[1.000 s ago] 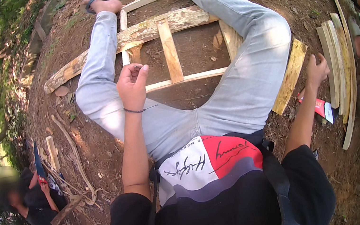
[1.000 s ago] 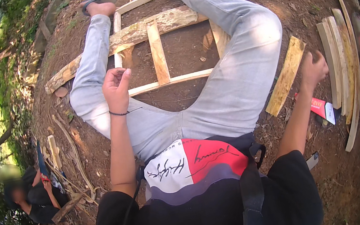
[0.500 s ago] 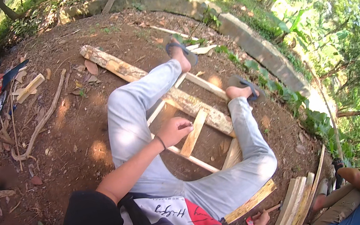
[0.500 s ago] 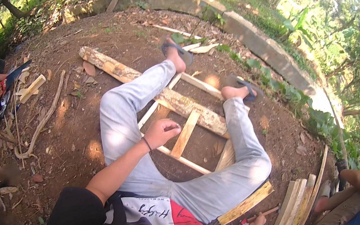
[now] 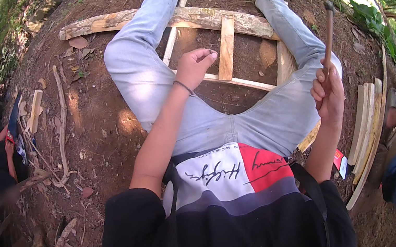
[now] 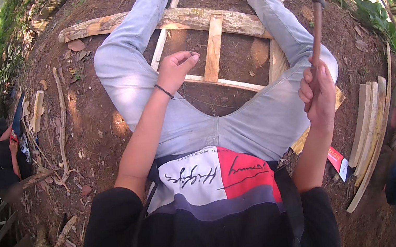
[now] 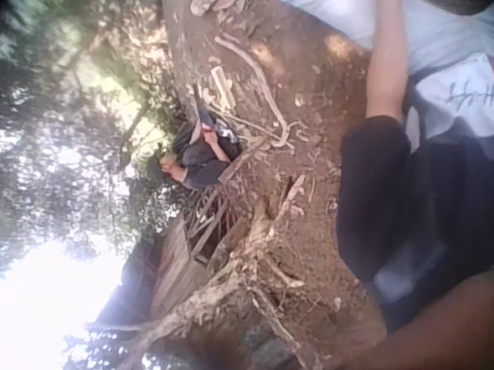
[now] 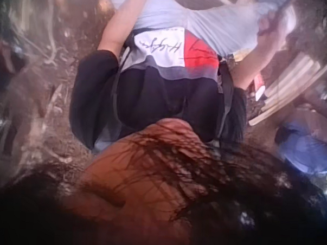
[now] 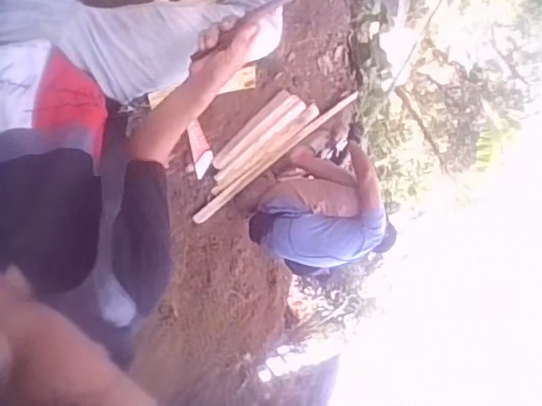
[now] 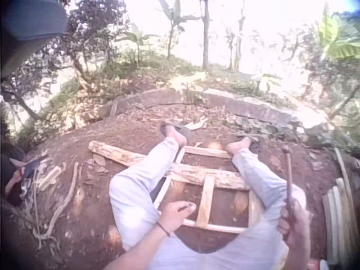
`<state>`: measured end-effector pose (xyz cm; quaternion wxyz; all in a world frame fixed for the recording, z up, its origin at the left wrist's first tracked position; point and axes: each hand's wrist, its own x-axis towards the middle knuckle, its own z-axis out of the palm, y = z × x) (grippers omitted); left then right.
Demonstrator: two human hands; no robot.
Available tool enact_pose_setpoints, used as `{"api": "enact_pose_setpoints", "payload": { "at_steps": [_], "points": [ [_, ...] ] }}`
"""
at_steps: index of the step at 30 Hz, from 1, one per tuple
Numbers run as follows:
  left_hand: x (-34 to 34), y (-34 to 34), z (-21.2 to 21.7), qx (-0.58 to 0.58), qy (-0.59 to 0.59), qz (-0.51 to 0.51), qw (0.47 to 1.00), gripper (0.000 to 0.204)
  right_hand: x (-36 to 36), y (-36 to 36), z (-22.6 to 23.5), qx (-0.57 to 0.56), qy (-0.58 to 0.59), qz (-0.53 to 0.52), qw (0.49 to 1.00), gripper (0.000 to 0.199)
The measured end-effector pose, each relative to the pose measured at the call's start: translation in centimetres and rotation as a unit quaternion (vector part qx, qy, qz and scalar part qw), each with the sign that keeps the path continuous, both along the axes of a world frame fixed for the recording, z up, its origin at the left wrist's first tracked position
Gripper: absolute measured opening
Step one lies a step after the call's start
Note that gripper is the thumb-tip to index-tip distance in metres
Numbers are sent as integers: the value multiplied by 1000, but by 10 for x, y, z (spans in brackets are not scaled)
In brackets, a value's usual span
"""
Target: The person constructs a wooden frame by positioning wood pieces together and hammering nails to secure them.
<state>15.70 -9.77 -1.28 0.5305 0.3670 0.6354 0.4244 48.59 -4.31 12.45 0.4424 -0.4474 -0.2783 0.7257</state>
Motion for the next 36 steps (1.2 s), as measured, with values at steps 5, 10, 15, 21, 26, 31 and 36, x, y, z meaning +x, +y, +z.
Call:
{"api": "enact_pose_setpoints", "payload": {
  "at_steps": [5,10,15,21,26,31,36],
  "points": [
    [11,-6,-2,9,30,-60,998,21,-81,-27,-26,-84,-123,151,977,27],
    [25,-3,5,-75,55,-117,989,25,-93,-48,-47,-107,-183,134,968,23],
    [24,-4,4,-92,108,-138,980,28,-87,-43,-45,-139,-124,92,978,19],
    [28,-8,4,-97,109,-126,981,28,-87,-38,-47,-162,-116,87,976,18],
    [28,-10,-3,-97,103,-110,984,27,-91,-41,-45,-149,-143,114,972,17],
    [31,-9,9,-86,147,-124,978,25,-92,-42,-44,-130,-175,124,968,18],
    [32,-12,5,-44,170,-113,978,25,-86,-52,-41,-53,-264,174,947,27]
  ]
}}
